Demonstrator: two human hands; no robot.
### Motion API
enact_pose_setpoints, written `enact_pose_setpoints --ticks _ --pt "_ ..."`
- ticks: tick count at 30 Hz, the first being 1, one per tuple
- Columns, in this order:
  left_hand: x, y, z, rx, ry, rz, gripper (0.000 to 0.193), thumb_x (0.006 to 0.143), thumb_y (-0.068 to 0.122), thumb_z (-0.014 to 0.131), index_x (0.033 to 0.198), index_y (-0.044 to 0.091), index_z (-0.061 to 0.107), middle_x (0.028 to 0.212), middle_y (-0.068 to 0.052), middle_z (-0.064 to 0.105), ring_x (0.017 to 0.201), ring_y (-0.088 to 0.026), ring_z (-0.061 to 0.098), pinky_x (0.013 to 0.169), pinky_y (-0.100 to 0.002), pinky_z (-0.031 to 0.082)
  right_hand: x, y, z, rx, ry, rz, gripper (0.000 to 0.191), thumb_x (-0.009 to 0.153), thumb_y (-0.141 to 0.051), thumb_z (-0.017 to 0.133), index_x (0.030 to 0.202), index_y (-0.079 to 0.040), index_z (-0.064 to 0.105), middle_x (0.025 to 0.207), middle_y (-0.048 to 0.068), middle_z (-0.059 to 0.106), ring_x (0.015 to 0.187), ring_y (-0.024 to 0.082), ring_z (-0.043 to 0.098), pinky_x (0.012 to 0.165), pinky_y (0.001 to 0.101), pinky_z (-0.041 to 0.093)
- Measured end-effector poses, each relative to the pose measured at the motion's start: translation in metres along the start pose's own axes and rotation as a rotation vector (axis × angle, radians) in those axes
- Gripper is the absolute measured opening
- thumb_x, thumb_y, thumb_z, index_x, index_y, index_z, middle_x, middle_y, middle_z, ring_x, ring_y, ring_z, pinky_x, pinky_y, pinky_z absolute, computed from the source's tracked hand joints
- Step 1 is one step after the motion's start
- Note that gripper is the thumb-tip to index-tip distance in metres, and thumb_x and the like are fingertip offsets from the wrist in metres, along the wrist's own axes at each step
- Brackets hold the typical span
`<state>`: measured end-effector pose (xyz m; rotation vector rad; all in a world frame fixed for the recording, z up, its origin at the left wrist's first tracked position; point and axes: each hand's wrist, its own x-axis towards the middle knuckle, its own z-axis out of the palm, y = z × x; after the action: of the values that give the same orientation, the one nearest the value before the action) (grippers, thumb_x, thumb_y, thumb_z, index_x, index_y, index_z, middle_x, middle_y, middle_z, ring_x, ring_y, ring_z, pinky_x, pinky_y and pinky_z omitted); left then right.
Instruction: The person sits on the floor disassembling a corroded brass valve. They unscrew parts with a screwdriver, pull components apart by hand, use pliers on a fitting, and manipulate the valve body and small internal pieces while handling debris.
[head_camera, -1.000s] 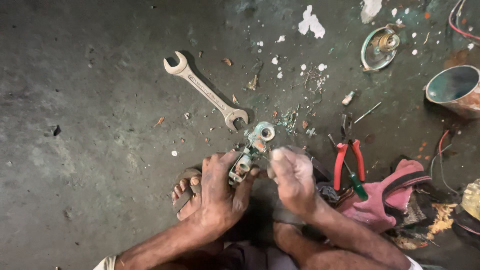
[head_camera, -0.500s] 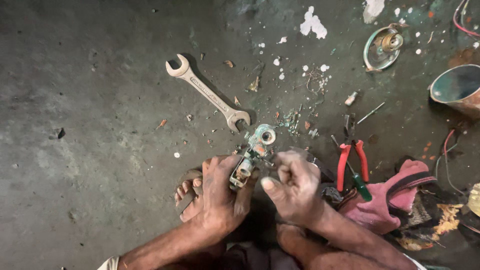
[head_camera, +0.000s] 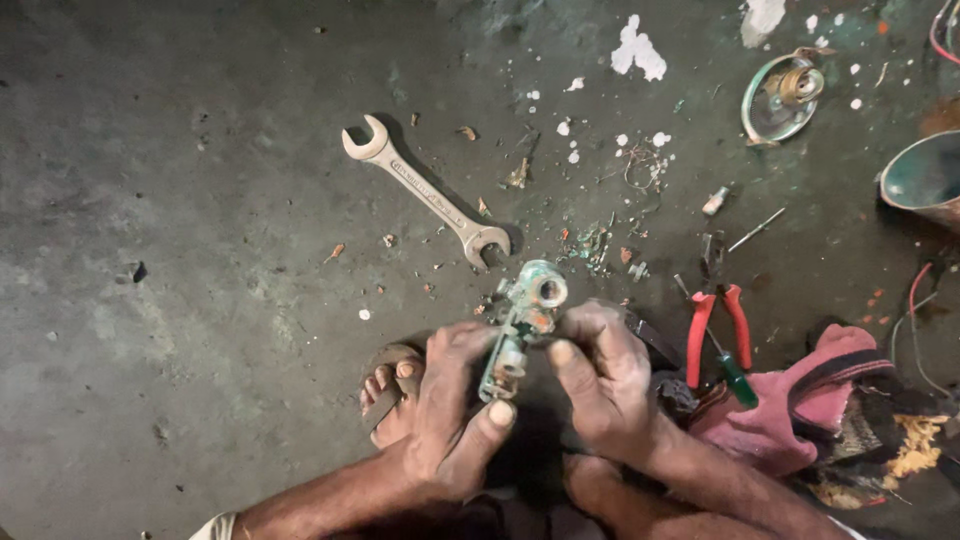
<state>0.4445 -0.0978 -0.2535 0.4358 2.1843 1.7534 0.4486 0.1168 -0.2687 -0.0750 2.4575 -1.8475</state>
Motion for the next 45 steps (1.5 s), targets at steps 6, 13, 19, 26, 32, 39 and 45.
enact_pose_setpoints --ticks 6,13,19,26,32,39,45 --pt "0.005 -0.011 0.0 -0.228 -0.017 0.08 0.057 0.102 0.02 0.065 0.147 -0.005 0.041 0.135 -0.021 0.057 0.127 -0.035 0.053 0.113 -0.049 0.044 -0.002 0.012 0.002 0.093 -0.054 0.293 0.034 0.111 -0.022 0.053 0.083 -0.003 0.058 0.071 0.004 0.054 0.063 0.015 0.052 0.061 0.0311 0.043" --pt "0.01 -0.021 -0.002 -0.183 0.076 0.146 0.046 0.096 -0.002 0.073 0.134 -0.001 0.047 0.121 -0.016 0.063 0.117 -0.033 0.06 0.108 -0.047 0.05 0.002 0.009 -0.006 -0.002 -0.125 -0.02 0.029 0.1 -0.027 0.058 0.101 0.002 0.058 0.079 0.007 0.055 0.065 0.016 0.054 0.059 0.0327 0.043" --pt "0.014 -0.023 0.009 -0.245 0.132 0.124 0.046 0.091 -0.003 0.078 0.122 0.003 0.045 0.114 -0.013 0.063 0.112 -0.031 0.059 0.105 -0.047 0.05 -0.004 0.022 0.006 -0.091 -0.042 0.13 0.025 0.109 -0.026 0.054 0.094 -0.007 0.063 0.071 0.003 0.059 0.065 0.017 0.054 0.061 0.0334 0.043" --pt "0.01 -0.027 0.013 -0.28 0.19 0.11 0.046 0.091 -0.004 0.078 0.121 0.004 0.045 0.113 -0.013 0.061 0.111 -0.029 0.057 0.103 -0.046 0.048 -0.006 0.018 0.008 0.174 -0.094 0.066 0.042 0.113 -0.035 0.044 0.116 0.005 0.057 0.093 0.008 0.058 0.081 0.017 0.054 0.068 0.0311 0.046" --pt "0.009 -0.025 0.015 -0.301 0.202 0.118 0.045 0.089 -0.004 0.081 0.116 0.003 0.047 0.116 -0.015 0.062 0.109 -0.029 0.061 0.099 -0.041 0.052 -0.001 0.015 0.007 0.099 -0.131 0.354 0.037 0.107 -0.033 0.049 0.112 -0.004 0.072 0.078 0.001 0.062 0.07 0.014 0.055 0.065 0.031 0.044" --pt "-0.004 -0.031 0.019 -0.493 0.178 0.089 0.046 0.099 -0.009 0.074 0.128 0.004 0.041 0.122 -0.014 0.06 0.109 -0.023 0.06 0.102 -0.039 0.05 -0.006 0.011 0.003 0.457 -0.088 0.274 0.024 0.105 -0.024 0.057 0.106 0.0 0.058 0.091 0.009 0.053 0.079 0.015 0.048 0.072 0.0322 0.043" --pt "-0.013 -0.027 0.02 -0.526 0.12 -0.049 0.046 0.096 -0.005 0.076 0.125 0.004 0.042 0.124 -0.016 0.061 0.114 -0.023 0.062 0.102 -0.039 0.051 -0.014 0.011 0.014 0.366 0.017 0.503 0.029 0.111 -0.022 0.057 0.094 0.0 0.067 0.072 0.005 0.054 0.065 0.014 0.038 0.062 0.0291 0.039"
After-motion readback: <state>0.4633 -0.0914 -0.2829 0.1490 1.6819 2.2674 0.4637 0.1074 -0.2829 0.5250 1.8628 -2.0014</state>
